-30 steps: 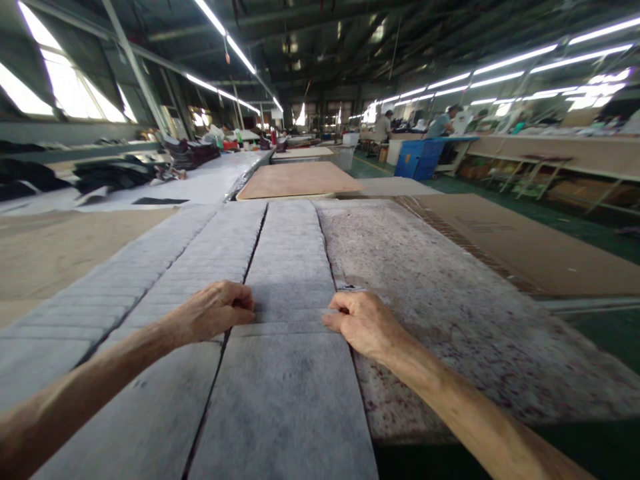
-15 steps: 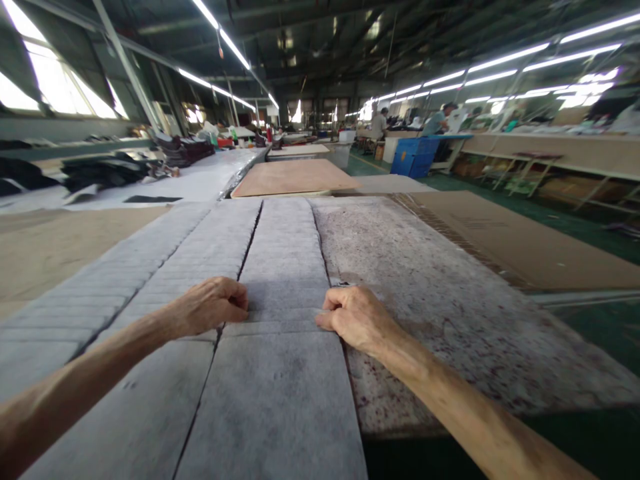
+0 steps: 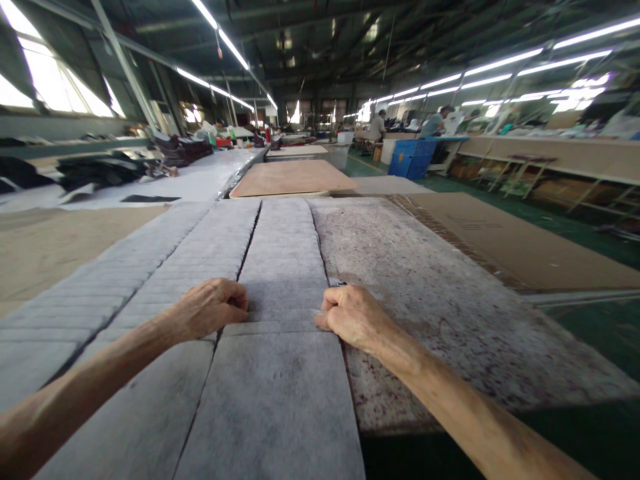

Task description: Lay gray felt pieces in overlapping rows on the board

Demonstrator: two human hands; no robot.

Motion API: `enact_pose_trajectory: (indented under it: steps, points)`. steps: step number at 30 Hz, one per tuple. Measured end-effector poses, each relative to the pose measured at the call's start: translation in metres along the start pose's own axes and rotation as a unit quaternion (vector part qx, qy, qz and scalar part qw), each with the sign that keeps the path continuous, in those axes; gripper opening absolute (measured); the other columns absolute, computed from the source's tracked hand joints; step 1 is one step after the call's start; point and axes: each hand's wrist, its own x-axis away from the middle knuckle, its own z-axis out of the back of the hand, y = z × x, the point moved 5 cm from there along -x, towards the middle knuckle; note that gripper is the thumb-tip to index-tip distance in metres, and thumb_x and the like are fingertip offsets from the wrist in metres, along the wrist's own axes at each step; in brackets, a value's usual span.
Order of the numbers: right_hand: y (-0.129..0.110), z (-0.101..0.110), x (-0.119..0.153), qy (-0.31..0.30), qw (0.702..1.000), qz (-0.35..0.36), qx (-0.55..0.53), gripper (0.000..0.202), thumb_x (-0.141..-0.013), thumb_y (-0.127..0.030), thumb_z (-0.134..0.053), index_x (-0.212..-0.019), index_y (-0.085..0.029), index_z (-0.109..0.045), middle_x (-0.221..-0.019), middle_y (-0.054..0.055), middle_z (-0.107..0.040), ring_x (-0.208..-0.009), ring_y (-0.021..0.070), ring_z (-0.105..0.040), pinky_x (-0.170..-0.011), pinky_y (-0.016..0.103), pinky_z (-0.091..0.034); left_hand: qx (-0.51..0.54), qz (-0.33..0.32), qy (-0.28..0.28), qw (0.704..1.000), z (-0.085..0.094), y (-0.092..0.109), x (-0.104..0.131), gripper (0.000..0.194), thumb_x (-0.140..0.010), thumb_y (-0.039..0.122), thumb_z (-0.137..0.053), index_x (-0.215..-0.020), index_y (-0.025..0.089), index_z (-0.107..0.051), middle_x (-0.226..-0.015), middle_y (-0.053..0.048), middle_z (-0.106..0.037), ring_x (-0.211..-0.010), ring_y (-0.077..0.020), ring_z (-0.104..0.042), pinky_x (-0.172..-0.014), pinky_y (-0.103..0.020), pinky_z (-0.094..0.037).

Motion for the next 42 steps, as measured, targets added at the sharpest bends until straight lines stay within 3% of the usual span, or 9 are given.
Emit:
enact_pose_trajectory:
  steps: [8, 11, 13, 16, 20, 24, 35, 39, 42]
  points:
    - [-0.003, -0.003, 0.006, 0.031, 0.999, -0.007, 0.038, 0.015, -0.065, -0.024, -0.057, -0.053, -0.02, -0.05, -0.05, -0.003, -0.049, -0.053, 0.0124, -0.047, -0.05, 0.025, -0.03, 0.008, -0.005, 0.036, 0.999, -0.002, 0.002, 0.005, 0.012, -0.063, 0.025, -0.049, -0.065, 0.021, -0.06, -0.064, -0.002, -0.061, -0.066, -0.0183, -0.056, -0.057, -0.028, -0.036]
    - [-0.008, 0.001, 0.018, 0.12, 0.988, 0.024, 0.099, 0.007, -0.067, -0.024, -0.058, -0.066, -0.02, -0.053, -0.064, -0.001, -0.058, -0.06, 0.0145, -0.052, -0.054, 0.026, -0.033, 0.01, -0.011, 0.084, 0.996, 0.001, 0.002, 0.012, 0.016, -0.066, 0.024, -0.049, -0.077, 0.02, -0.06, -0.076, -0.003, -0.062, -0.073, -0.0182, -0.055, -0.063, -0.029, -0.038]
    - [-0.013, 0.006, 0.028, 0.2, 0.966, 0.067, 0.15, 0.012, -0.067, -0.026, -0.059, -0.078, -0.02, -0.055, -0.079, 0.002, -0.061, -0.068, 0.0169, -0.055, -0.056, 0.027, -0.036, 0.021, -0.031, 0.129, 0.991, 0.006, 0.0, 0.02, 0.02, -0.07, 0.025, -0.049, -0.085, 0.019, -0.06, -0.082, -0.004, -0.062, -0.075, -0.0175, -0.055, -0.066, -0.028, -0.039]
    - [-0.016, 0.013, 0.039, 0.259, 0.944, 0.143, 0.144, 0.012, -0.069, -0.026, -0.06, -0.08, -0.021, -0.057, -0.084, 0.002, -0.062, -0.074, 0.0178, -0.057, -0.06, 0.028, -0.039, 0.053, -0.062, 0.153, 0.985, 0.009, -0.006, 0.032, 0.021, -0.074, 0.026, -0.049, -0.089, 0.019, -0.062, -0.076, -0.002, -0.062, -0.069, -0.0146, -0.054, -0.065, -0.027, -0.04]
    - [-0.016, 0.011, 0.035, 0.178, 0.961, 0.197, 0.08, 0.007, -0.067, -0.025, -0.063, -0.071, -0.022, -0.057, -0.071, -0.002, -0.06, -0.065, 0.0131, -0.055, -0.061, 0.026, -0.041, 0.078, -0.082, 0.122, 0.986, 0.008, -0.011, 0.039, 0.019, -0.071, 0.022, -0.056, -0.088, 0.022, -0.064, -0.08, 0.0, -0.063, -0.074, -0.0139, -0.055, -0.069, -0.026, -0.041]
    - [-0.012, 0.002, 0.025, 0.098, 0.978, 0.156, 0.101, 0.014, -0.062, -0.027, -0.067, -0.073, -0.023, -0.059, -0.071, -0.003, -0.058, -0.062, 0.012, -0.053, -0.057, 0.026, -0.039, 0.088, -0.109, 0.152, 0.978, 0.01, -0.009, 0.04, 0.02, -0.065, 0.016, -0.061, -0.084, 0.023, -0.064, -0.091, -0.002, -0.057, -0.087, -0.0159, -0.052, -0.079, -0.027, -0.041]
    - [-0.007, -0.001, 0.016, 0.05, 0.992, 0.091, 0.065, 0.019, -0.057, -0.027, -0.069, -0.072, -0.023, -0.057, -0.064, -0.004, -0.054, -0.06, 0.012, -0.05, -0.054, 0.025, -0.036, 0.118, -0.045, 0.086, 0.988, 0.001, -0.011, 0.033, 0.01, -0.063, 0.016, -0.055, -0.07, 0.02, -0.061, -0.078, -0.001, -0.06, -0.075, -0.0153, -0.054, -0.067, -0.026, -0.041]
    - [-0.002, -0.003, 0.013, 0.016, 0.998, 0.052, 0.009, 0.015, -0.056, -0.028, -0.068, -0.061, -0.021, -0.055, -0.054, -0.005, -0.05, -0.052, 0.0106, -0.045, -0.048, 0.025, -0.032, 0.119, -0.028, 0.072, 0.99, 0.0, -0.013, 0.031, 0.012, -0.062, 0.019, -0.056, -0.073, 0.02, -0.061, -0.077, 0.0, -0.059, -0.075, -0.0156, -0.054, -0.067, -0.026, -0.04]
    - [-0.002, -0.004, 0.014, -0.001, 0.999, 0.04, -0.02, 0.018, -0.063, -0.03, -0.062, -0.052, -0.02, -0.051, -0.049, -0.005, -0.043, -0.049, 0.01, -0.04, -0.048, 0.025, -0.03, 0.108, -0.023, 0.068, 0.991, -0.001, -0.013, 0.029, 0.011, -0.061, 0.019, -0.056, -0.071, 0.02, -0.062, -0.076, 0.0, -0.06, -0.075, -0.0157, -0.053, -0.067, -0.026, -0.039]
